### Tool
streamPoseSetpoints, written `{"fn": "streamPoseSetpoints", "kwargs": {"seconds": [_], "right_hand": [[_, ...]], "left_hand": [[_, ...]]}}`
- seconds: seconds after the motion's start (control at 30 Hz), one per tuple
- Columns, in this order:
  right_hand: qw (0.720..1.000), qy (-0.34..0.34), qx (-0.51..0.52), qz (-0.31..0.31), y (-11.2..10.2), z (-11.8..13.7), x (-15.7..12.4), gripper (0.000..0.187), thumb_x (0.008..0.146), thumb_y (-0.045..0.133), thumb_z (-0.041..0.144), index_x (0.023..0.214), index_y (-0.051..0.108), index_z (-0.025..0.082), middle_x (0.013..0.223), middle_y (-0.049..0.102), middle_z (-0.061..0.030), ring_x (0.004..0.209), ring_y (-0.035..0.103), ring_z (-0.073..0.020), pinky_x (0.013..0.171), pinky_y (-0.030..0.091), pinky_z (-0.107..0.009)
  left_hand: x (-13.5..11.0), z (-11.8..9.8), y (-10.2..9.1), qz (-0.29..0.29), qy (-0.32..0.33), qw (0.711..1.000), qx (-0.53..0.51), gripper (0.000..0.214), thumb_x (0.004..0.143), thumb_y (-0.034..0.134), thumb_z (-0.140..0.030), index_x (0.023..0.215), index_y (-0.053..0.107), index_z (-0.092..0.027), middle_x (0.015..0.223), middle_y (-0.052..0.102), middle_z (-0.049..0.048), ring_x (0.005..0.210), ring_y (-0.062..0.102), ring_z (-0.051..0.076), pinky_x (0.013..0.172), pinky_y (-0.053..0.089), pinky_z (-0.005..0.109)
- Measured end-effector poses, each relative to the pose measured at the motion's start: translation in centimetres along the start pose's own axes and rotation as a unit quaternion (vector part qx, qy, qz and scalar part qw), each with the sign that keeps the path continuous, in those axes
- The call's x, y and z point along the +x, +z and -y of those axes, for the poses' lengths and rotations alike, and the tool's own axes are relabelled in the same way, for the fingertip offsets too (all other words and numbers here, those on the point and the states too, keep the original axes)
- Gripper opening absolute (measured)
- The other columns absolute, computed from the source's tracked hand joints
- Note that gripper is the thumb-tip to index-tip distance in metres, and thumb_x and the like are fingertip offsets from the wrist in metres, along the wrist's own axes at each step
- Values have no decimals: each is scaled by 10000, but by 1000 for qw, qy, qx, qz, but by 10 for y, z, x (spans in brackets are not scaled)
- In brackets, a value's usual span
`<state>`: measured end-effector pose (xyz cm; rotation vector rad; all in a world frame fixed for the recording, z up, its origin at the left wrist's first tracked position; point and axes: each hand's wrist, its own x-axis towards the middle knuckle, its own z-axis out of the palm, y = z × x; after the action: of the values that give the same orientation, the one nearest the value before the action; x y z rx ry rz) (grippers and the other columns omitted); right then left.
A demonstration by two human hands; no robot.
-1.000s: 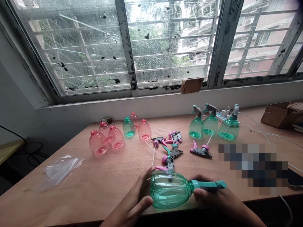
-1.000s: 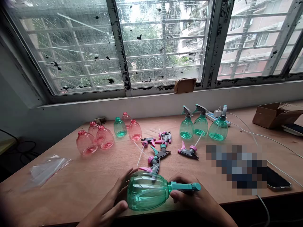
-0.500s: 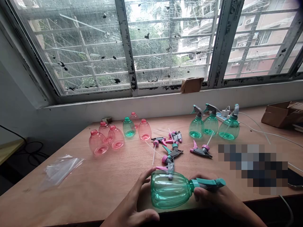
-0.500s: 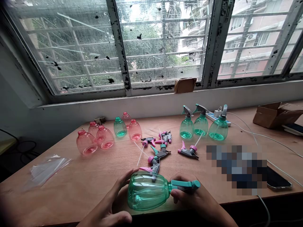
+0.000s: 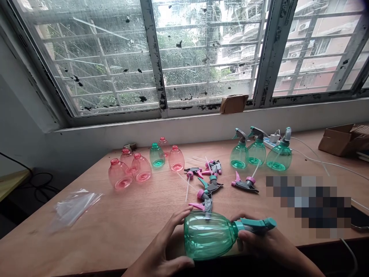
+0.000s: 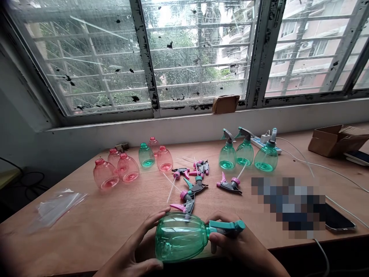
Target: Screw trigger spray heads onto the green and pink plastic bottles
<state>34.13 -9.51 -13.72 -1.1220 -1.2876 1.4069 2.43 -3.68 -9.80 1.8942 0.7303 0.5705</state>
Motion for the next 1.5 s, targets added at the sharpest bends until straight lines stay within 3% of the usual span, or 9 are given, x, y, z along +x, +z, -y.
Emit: {"fn": "streamPoseSetpoints", "kwargs": {"seconds": [0.13, 0.27, 0.63, 0.83, 0.93, 1.07, 1.13, 1.3, 1.5], "right_hand": [[1000, -9, -12, -6, 0, 0, -1, 431, 870, 781, 564, 1039, 705, 175, 699, 731, -9, 560, 574, -146, 498, 392, -238], [999, -25, -19, -6, 1, 2, -2, 375, 836, 831, 520, 1003, 747, 195, 760, 730, -4, 657, 635, -178, 593, 475, -266], [1000, -13, -4, 12, 1, -1, -2, 479, 837, 791, 604, 1084, 729, 199, 718, 735, -4, 582, 650, -184, 571, 503, -283], [1000, -25, -1, 12, 0, -2, 0, 431, 872, 775, 567, 1076, 718, 191, 814, 793, -41, 614, 671, -178, 581, 505, -273], [999, -31, -1, 10, 0, 0, 0, 378, 875, 785, 541, 1020, 725, 197, 795, 788, -29, 645, 679, -182, 603, 518, -267], [999, -24, -38, 8, -3, 3, 0, 370, 806, 850, 498, 1026, 767, 211, 830, 768, -23, 724, 682, -214, 640, 525, -284], [996, -36, -75, 13, -4, 5, 1, 371, 760, 887, 451, 1039, 793, 225, 856, 760, -20, 769, 676, -229, 642, 517, -280], [997, -45, -50, 34, -7, 2, 1, 333, 810, 850, 435, 1071, 790, 237, 873, 747, -20, 798, 688, -238, 664, 528, -286], [995, -74, -40, 47, -7, -6, 2, 307, 877, 800, 483, 1025, 746, 219, 787, 738, -5, 709, 649, -192, 633, 481, -262]], "left_hand": [[1, 1, -2, 34, 1, 998, -43, 839, 939, 785, -385, 1633, 314, -381, 1724, 346, 48, 1554, 367, 370, 1280, 320, 536], [1, 0, -4, 17, -1, 1000, -15, 728, 1006, 659, -515, 1637, 331, -362, 1725, 351, 36, 1595, 272, 363, 1320, 207, 540], [3, -2, -4, 39, -4, 998, -59, 791, 927, 805, -338, 1605, 399, -351, 1676, 441, 53, 1560, 357, 371, 1312, 241, 549], [4, -4, -1, 49, 18, 997, -63, 779, 959, 745, -227, 1605, 349, -410, 1693, 402, 30, 1554, 378, 354, 1277, 343, 514], [3, -2, 0, 52, 18, 997, -51, 788, 971, 739, -260, 1621, 315, -400, 1703, 378, 41, 1558, 370, 353, 1272, 356, 503], [0, 7, -2, 20, 4, 1000, -22, 942, 908, 818, -361, 1654, 243, -385, 1735, 316, 53, 1586, 289, 384, 1301, 261, 548], [-1, 8, -3, 7, -4, 1000, -6, 922, 911, 808, -376, 1656, 265, -362, 1734, 320, 55, 1598, 245, 392, 1310, 215, 561], [2, 0, -4, 28, -15, 999, -14, 812, 917, 801, -349, 1615, 387, -351, 1681, 428, 58, 1556, 349, 383, 1284, 292, 536], [1, 3, -3, 23, -16, 999, -34, 910, 824, 904, -386, 1590, 412, -375, 1642, 483, 74, 1516, 416, 410, 1279, 301, 559]]}}
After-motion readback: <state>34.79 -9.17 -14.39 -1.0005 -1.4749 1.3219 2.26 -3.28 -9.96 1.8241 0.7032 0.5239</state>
